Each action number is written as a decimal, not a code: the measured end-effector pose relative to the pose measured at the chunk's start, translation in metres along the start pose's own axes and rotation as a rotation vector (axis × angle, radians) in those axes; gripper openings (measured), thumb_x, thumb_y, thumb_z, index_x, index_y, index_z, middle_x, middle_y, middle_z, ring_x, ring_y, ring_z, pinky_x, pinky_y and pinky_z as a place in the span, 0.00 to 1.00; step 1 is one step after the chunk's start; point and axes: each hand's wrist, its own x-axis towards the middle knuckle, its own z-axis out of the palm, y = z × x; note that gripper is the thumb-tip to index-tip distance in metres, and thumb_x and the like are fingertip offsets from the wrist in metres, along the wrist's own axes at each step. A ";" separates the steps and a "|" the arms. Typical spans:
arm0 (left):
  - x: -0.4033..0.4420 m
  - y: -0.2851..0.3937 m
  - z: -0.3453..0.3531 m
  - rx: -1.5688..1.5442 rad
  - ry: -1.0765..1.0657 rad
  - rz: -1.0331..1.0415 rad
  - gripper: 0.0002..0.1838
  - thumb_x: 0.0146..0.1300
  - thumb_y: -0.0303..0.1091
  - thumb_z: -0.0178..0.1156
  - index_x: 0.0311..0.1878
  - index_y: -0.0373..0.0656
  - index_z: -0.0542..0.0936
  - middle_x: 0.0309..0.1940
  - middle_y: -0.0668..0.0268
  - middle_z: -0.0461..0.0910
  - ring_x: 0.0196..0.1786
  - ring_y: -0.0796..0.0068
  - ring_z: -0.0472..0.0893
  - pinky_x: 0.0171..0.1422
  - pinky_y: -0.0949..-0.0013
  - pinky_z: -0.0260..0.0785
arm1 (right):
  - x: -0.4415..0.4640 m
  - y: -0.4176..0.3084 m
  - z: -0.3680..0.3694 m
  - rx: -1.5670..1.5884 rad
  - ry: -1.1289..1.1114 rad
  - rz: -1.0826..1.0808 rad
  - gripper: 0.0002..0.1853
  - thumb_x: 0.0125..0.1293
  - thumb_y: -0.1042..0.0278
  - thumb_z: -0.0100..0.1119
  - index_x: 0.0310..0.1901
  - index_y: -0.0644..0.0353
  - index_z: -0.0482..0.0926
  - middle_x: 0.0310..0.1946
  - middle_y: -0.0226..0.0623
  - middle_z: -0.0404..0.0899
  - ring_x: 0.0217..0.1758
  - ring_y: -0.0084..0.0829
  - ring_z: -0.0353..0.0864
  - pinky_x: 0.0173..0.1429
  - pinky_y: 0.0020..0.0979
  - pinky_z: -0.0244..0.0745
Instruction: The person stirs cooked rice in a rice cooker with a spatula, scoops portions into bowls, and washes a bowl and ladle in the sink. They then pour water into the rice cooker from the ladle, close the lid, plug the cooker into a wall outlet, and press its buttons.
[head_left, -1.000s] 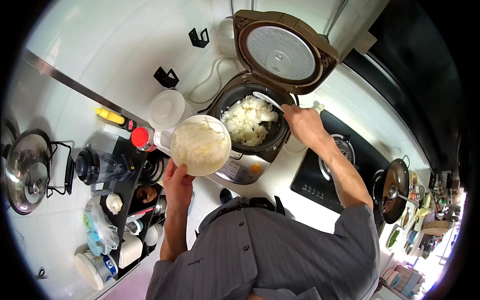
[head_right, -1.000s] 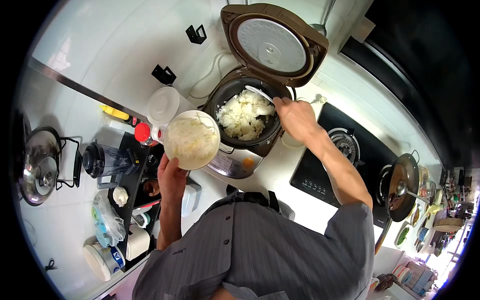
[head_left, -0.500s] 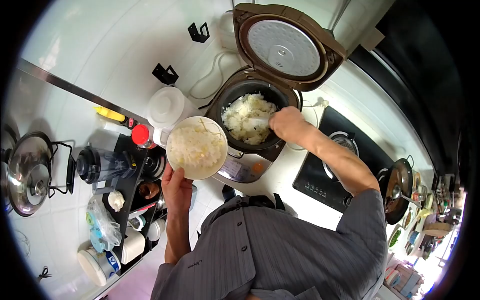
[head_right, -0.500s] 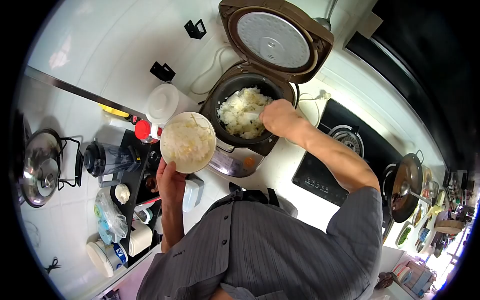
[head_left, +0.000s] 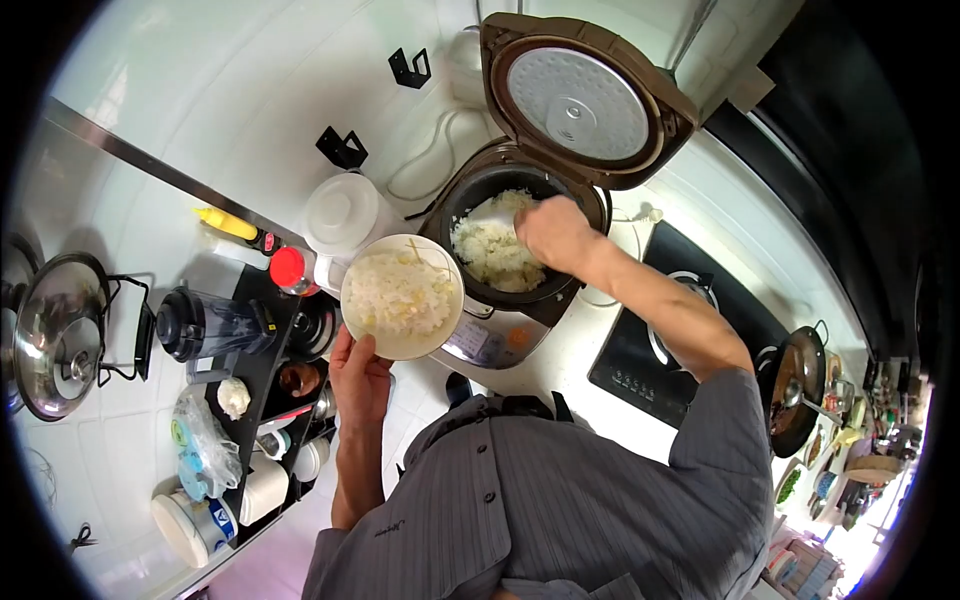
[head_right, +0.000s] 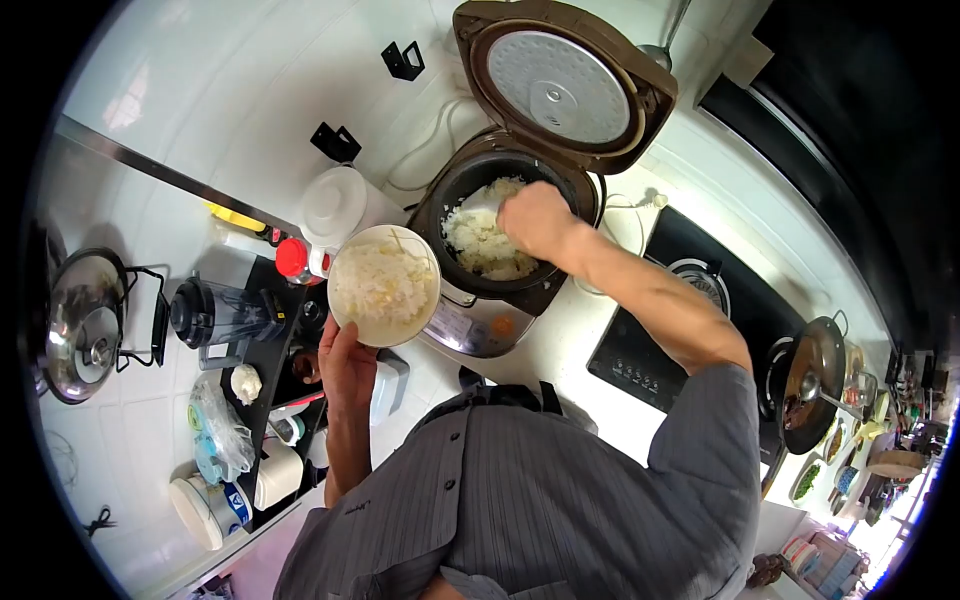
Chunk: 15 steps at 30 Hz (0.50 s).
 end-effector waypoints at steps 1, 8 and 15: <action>0.000 0.000 -0.001 0.002 0.014 0.002 0.23 0.70 0.25 0.57 0.68 0.35 0.72 0.61 0.58 0.80 0.61 0.65 0.83 0.67 0.59 0.75 | -0.008 -0.005 -0.001 -0.011 -0.010 -0.048 0.08 0.60 0.69 0.59 0.31 0.53 0.89 0.32 0.37 0.88 0.36 0.40 0.89 0.38 0.40 0.83; 0.001 0.001 -0.001 -0.011 -0.032 0.001 0.23 0.70 0.25 0.57 0.68 0.35 0.71 0.61 0.58 0.80 0.61 0.64 0.82 0.67 0.59 0.75 | -0.039 0.001 0.008 -0.019 -0.098 -0.160 0.08 0.58 0.70 0.57 0.34 0.60 0.85 0.29 0.43 0.85 0.32 0.42 0.88 0.36 0.43 0.81; 0.000 -0.006 -0.005 -0.004 -0.031 0.000 0.22 0.72 0.26 0.54 0.68 0.37 0.72 0.60 0.60 0.81 0.60 0.68 0.83 0.63 0.64 0.77 | -0.027 0.032 -0.006 0.052 0.222 0.020 0.08 0.58 0.69 0.57 0.29 0.55 0.87 0.27 0.44 0.86 0.32 0.45 0.88 0.36 0.45 0.81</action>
